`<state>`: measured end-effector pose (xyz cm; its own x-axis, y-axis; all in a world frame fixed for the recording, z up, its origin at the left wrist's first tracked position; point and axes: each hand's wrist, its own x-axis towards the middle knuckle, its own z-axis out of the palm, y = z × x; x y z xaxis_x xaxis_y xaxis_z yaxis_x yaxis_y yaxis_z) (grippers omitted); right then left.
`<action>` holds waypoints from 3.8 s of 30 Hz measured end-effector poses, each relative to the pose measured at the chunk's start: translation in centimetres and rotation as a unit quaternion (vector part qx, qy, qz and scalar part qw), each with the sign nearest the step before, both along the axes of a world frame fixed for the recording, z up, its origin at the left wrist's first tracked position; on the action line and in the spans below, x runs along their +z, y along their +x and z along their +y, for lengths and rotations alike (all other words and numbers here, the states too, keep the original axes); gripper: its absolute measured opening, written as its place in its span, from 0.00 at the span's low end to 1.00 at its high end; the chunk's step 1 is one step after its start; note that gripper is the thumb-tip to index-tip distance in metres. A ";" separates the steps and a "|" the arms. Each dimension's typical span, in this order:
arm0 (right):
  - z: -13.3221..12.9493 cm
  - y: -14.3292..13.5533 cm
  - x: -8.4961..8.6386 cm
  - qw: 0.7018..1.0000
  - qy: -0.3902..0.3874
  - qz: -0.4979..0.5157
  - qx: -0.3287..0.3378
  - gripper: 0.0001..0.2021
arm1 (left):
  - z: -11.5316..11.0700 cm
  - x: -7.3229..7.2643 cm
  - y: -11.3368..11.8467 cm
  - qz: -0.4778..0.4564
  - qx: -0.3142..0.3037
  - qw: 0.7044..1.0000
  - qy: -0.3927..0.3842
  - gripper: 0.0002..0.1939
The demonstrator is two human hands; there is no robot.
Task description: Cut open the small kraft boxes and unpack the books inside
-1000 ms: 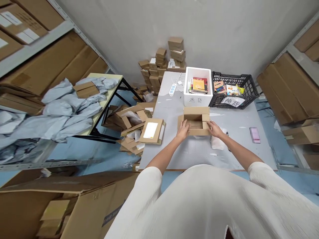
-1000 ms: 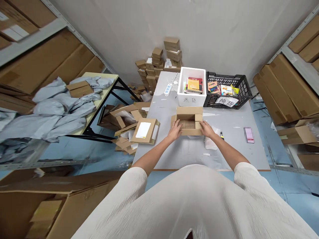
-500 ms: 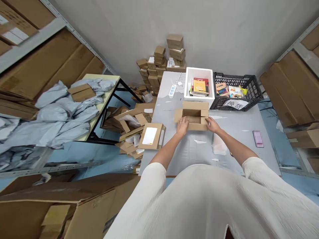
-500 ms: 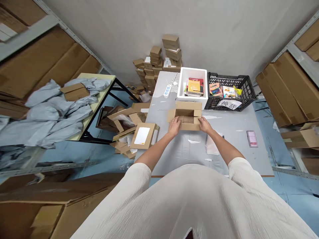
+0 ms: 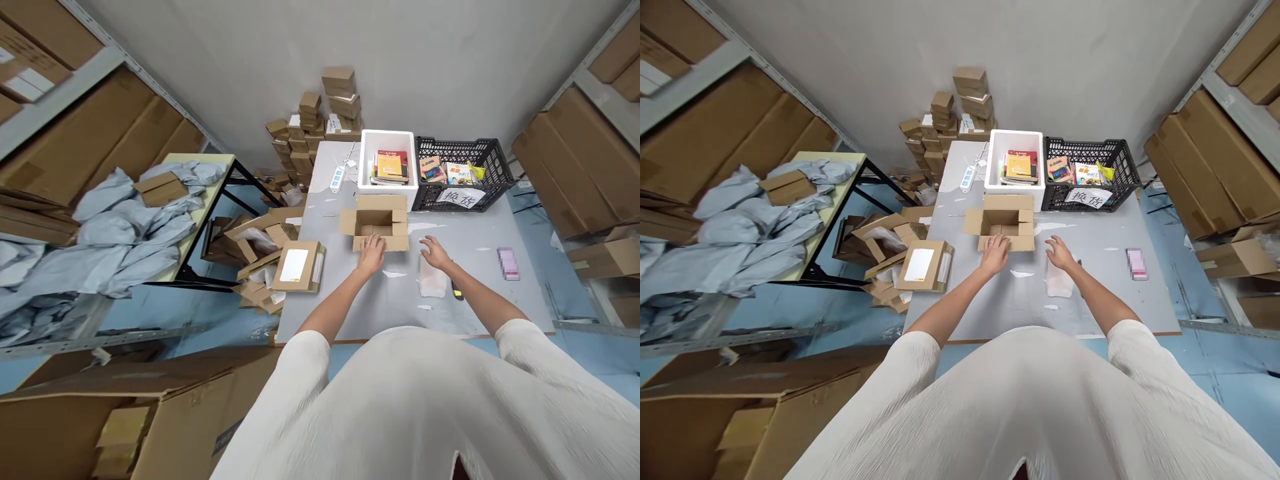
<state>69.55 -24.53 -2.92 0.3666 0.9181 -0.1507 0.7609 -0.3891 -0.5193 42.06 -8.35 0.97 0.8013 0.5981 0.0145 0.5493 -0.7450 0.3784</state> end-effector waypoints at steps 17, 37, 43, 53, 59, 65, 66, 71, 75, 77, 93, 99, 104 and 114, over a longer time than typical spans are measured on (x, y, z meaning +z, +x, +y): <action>-12.7 1.3 -6.9 0.962 -0.107 0.155 -0.197 0.36 | -16.6 -7.4 9.4 0.045 -0.044 0.955 -0.290 0.41; -11.0 -3.2 -7.9 0.898 0.004 0.424 -0.118 0.37 | -18.0 -9.1 10.8 -0.034 0.139 0.912 -0.383 0.28; -10.4 -4.0 -6.9 0.869 0.025 0.475 -0.137 0.38 | -17.1 -8.6 10.8 -0.056 0.233 0.896 -0.373 0.21; -9.5 -5.2 -5.0 0.842 0.056 0.514 -0.156 0.23 | -15.2 -7.8 8.9 -0.060 0.220 0.908 -0.352 0.05; -9.1 -6.5 -5.6 0.869 0.037 0.436 -0.230 0.23 | -14.0 -8.0 6.7 -0.087 0.221 0.899 -0.368 0.05; -8.6 -6.8 -5.9 0.954 -0.028 0.217 -0.206 0.48 | -13.2 -7.8 4.5 -0.138 0.180 0.877 -0.423 0.04; -8.3 -6.9 -5.9 0.963 -0.043 0.188 -0.188 0.47 | -13.1 -7.7 4.3 -0.140 0.176 0.874 -0.431 0.04; -6.8 -7.6 -5.8 0.975 -0.122 0.126 -0.133 0.16 | -13.0 -7.9 3.4 -0.123 0.198 0.870 -0.434 0.04; -6.4 -8.1 -5.1 0.984 -0.094 0.102 -0.112 0.09 | -12.9 -7.8 2.4 -0.069 0.244 0.879 -0.402 0.06; -6.1 -8.2 -4.3 0.986 -0.072 0.104 -0.109 0.10 | -12.8 -7.4 1.9 -0.042 0.251 0.894 -0.368 0.08; -2.9 -10.8 -3.0 0.903 0.040 0.398 -0.159 0.09 | -11.2 -4.3 -1.8 -0.043 0.176 0.955 -0.233 0.13; -4.4 -11.2 -5.7 0.954 -0.049 0.254 -0.153 0.09 | -9.4 -5.7 -5.9 0.034 0.242 0.955 -0.171 0.14; -4.8 -12.7 -7.3 0.968 -0.149 0.134 -0.153 0.13 | -9.4 -6.6 -7.8 0.016 0.160 0.978 -0.130 0.22; -3.8 -15.9 -9.5 0.968 -0.177 0.003 -0.178 0.24 | -12.3 -10.4 -5.4 -0.011 -0.037 0.972 -0.231 0.22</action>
<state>53.61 -28.29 -12.38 0.6488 0.6234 -0.4364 0.5423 -0.7811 -0.3096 36.61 -20.62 -9.44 0.8445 0.4862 -0.2245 0.4892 -0.5300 0.6926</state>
